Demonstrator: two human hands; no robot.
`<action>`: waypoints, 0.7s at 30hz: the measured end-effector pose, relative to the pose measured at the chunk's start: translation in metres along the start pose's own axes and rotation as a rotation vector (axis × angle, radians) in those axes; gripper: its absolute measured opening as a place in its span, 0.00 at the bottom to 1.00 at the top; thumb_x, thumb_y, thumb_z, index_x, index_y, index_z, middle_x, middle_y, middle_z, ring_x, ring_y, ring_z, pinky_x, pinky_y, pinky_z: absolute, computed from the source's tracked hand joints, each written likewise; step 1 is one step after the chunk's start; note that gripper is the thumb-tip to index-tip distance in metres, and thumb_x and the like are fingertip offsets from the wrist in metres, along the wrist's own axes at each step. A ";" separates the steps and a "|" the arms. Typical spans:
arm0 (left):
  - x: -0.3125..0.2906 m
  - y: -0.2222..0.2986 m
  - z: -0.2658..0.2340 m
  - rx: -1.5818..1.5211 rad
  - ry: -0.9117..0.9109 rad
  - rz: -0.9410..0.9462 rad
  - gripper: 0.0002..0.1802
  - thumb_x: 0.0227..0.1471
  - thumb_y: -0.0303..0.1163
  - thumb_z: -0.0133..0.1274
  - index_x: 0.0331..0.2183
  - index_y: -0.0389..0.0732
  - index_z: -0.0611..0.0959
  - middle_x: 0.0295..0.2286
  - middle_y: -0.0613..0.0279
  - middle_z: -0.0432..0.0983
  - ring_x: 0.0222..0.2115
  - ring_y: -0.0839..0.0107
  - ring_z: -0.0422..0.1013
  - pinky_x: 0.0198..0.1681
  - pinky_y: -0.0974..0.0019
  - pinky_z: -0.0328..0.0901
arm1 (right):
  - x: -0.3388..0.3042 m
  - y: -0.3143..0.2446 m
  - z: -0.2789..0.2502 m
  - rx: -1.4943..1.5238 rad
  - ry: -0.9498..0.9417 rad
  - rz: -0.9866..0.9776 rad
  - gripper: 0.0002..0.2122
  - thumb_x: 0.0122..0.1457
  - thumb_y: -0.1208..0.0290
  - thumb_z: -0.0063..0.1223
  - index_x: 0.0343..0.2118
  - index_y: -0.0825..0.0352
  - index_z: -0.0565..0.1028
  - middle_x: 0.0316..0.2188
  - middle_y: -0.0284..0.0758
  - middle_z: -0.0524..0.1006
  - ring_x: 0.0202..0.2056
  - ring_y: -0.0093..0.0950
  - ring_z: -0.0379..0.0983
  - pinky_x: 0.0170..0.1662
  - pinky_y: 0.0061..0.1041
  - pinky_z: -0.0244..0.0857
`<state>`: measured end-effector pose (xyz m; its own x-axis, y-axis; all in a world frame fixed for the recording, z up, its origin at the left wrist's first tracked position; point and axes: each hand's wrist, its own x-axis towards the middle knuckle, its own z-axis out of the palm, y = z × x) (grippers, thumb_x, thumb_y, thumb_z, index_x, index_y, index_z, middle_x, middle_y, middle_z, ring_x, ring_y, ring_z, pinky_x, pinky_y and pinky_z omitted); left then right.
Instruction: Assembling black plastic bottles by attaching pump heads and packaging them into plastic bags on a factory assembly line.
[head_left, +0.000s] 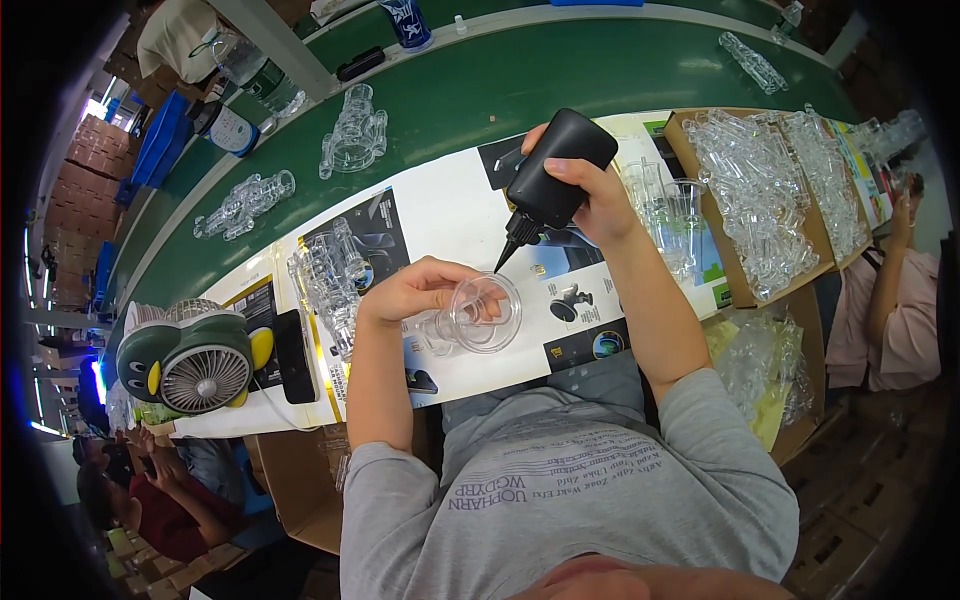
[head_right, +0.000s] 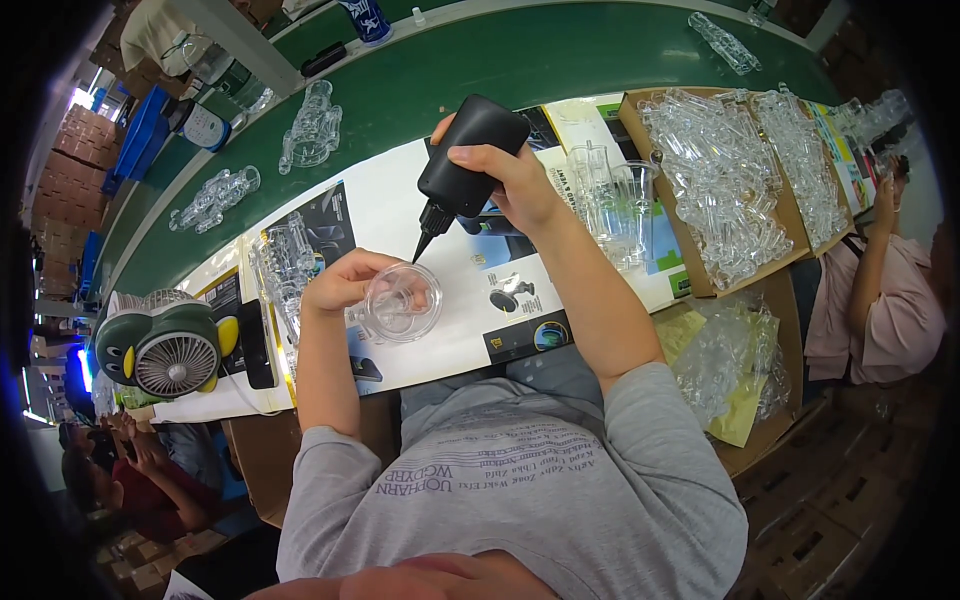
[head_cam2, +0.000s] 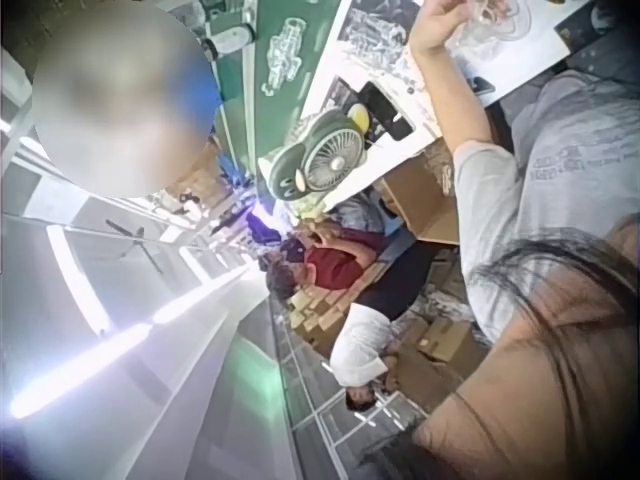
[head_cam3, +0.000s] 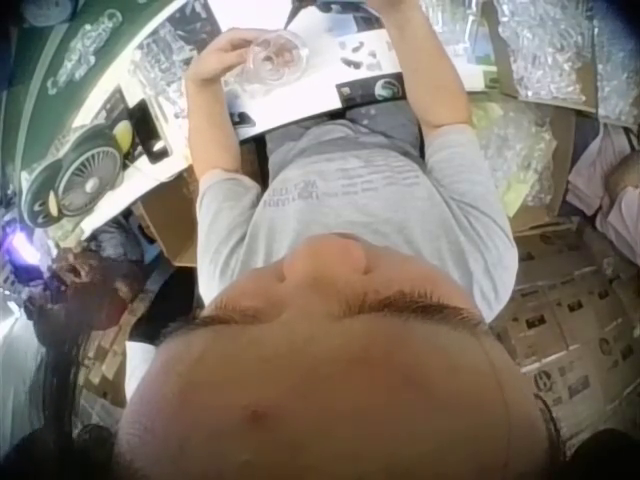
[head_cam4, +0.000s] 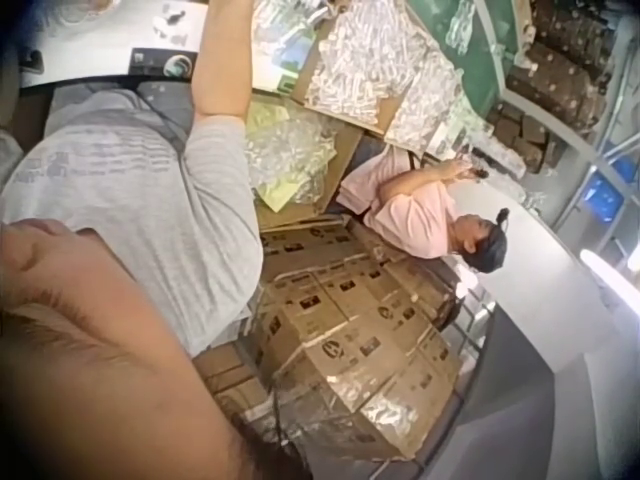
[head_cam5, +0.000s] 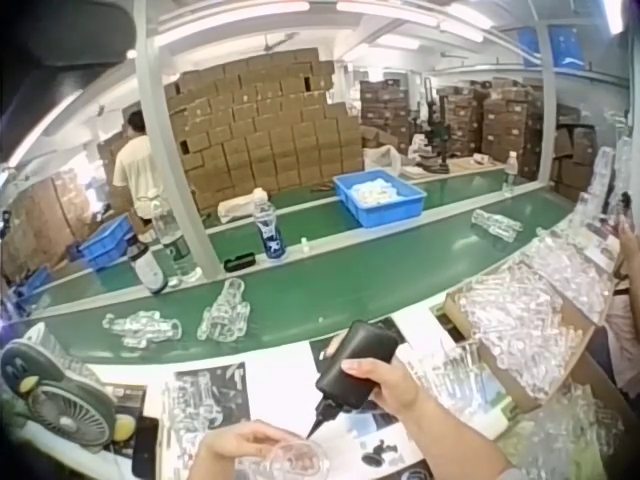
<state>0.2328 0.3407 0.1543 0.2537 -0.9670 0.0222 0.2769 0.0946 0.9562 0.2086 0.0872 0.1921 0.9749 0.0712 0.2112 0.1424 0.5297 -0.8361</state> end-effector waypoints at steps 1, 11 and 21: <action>0.001 -0.001 -0.001 0.002 -0.019 0.002 0.22 0.53 0.32 0.51 0.45 0.25 0.74 0.37 0.48 0.76 0.36 0.66 0.73 0.43 0.66 0.67 | 0.000 0.000 0.000 0.001 0.000 0.000 0.15 0.47 0.69 0.52 0.38 0.70 0.70 0.32 0.37 0.73 0.30 0.26 0.74 0.34 0.23 0.71; 0.004 0.002 0.003 0.012 -0.063 -0.063 0.23 0.54 0.33 0.50 0.47 0.26 0.73 0.37 0.50 0.76 0.38 0.68 0.73 0.44 0.67 0.66 | -0.001 0.000 0.004 0.014 -0.029 -0.007 0.14 0.46 0.69 0.53 0.37 0.69 0.70 0.31 0.36 0.72 0.30 0.25 0.74 0.34 0.24 0.71; 0.008 0.002 0.007 -0.033 -0.030 -0.092 0.23 0.54 0.36 0.51 0.43 0.23 0.75 0.34 0.47 0.76 0.36 0.64 0.73 0.41 0.66 0.67 | -0.002 -0.001 0.003 0.004 -0.038 0.009 0.14 0.46 0.69 0.54 0.36 0.69 0.70 0.31 0.35 0.72 0.30 0.24 0.74 0.33 0.21 0.71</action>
<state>0.2288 0.3311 0.1583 0.1979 -0.9786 -0.0556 0.3279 0.0127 0.9446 0.2064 0.0893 0.1939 0.9688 0.1085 0.2227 0.1326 0.5324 -0.8361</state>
